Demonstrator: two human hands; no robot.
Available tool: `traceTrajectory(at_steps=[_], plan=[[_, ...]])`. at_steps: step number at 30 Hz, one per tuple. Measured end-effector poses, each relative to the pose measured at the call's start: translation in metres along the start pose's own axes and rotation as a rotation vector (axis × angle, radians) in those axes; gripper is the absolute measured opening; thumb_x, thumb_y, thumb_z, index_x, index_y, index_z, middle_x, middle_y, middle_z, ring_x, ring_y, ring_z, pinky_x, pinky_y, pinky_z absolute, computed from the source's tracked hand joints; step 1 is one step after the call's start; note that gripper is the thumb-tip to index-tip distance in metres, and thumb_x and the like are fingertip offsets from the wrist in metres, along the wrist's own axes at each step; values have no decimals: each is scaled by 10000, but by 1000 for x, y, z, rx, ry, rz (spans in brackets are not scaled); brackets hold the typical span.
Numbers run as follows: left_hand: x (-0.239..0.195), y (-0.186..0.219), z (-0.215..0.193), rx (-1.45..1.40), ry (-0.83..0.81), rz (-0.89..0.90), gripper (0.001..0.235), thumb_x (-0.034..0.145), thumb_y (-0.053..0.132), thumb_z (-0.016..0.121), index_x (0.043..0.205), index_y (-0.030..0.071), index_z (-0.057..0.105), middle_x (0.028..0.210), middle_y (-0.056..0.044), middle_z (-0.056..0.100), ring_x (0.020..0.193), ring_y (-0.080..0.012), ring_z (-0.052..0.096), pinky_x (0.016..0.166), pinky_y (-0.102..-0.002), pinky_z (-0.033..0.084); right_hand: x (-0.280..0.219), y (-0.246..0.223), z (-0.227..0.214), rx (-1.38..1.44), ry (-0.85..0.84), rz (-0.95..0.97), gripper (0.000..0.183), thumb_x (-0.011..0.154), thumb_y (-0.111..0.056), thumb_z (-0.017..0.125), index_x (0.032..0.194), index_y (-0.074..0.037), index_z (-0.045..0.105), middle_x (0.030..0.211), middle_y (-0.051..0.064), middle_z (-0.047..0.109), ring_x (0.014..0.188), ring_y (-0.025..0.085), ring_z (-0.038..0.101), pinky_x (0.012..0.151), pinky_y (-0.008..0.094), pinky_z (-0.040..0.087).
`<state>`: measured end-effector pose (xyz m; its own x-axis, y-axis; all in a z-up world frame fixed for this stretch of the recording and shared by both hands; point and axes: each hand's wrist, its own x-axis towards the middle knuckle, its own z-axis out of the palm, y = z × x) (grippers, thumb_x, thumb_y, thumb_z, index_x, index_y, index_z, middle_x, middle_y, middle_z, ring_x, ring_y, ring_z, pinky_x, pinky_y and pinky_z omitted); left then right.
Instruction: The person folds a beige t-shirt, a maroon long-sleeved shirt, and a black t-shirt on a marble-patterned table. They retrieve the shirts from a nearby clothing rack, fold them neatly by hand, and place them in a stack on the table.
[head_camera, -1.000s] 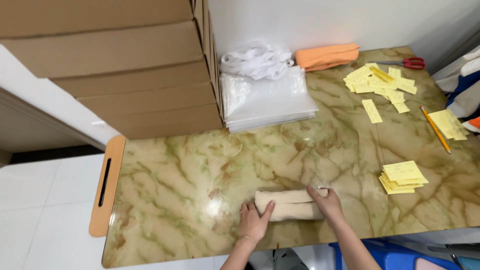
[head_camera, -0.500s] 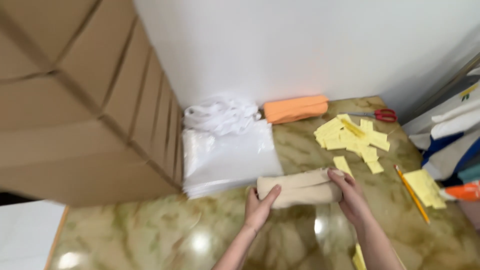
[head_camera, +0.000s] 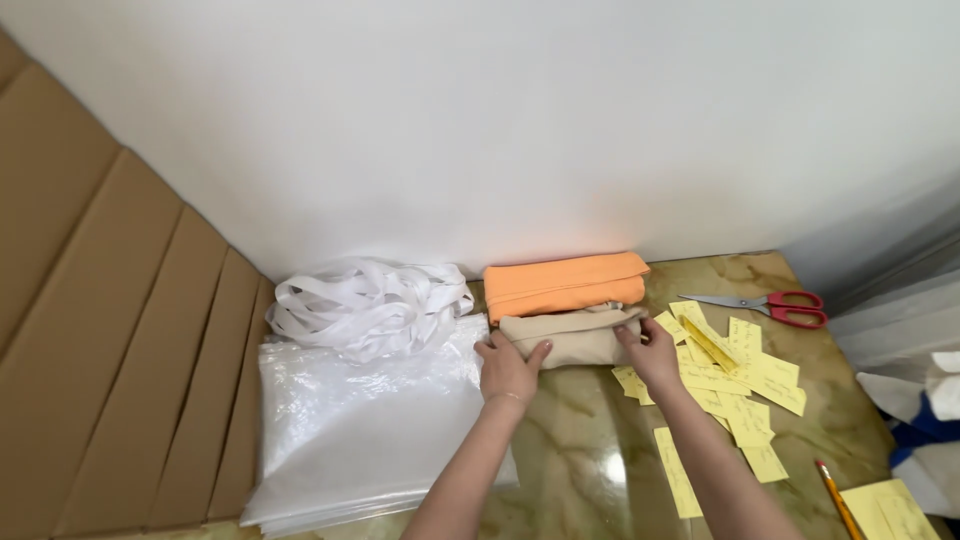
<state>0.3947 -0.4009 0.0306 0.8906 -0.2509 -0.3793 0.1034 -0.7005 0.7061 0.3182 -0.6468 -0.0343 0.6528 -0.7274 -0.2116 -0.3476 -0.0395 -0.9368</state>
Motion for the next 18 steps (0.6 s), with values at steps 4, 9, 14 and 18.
traceTrajectory(at_steps=[4,9,14,18], plan=[[-17,20,-16,120,48,48,880,999,635,586,1535,-5,306,1409,-226,400,1212,-495,650,1003,-604,577,-11,-18,8,-88,52,-59,614,901,-281,865,1431,-58,653,1259,218,715,1125,402,704,934,492,585],[15,3,25,321,191,-7,993,951,728,568,1557,15,235,1401,-177,372,1205,-476,631,963,-627,575,-11,-14,13,-431,216,-330,501,912,-310,851,1310,-32,726,1058,218,731,901,422,738,839,525,603],[-15,18,0,256,128,27,977,992,720,475,1624,49,151,1430,-163,318,1267,-469,589,986,-621,548,-71,-78,-4,-172,75,-139,849,917,-315,822,1597,-16,410,1384,304,515,1267,466,577,1051,531,509],[-43,24,-19,221,108,47,949,1008,685,498,1642,65,160,1494,-175,264,1310,-476,564,1025,-612,541,-93,-92,-23,-169,-1,-100,1041,805,-225,888,1651,-12,320,1494,343,388,1392,537,455,1148,578,428]])
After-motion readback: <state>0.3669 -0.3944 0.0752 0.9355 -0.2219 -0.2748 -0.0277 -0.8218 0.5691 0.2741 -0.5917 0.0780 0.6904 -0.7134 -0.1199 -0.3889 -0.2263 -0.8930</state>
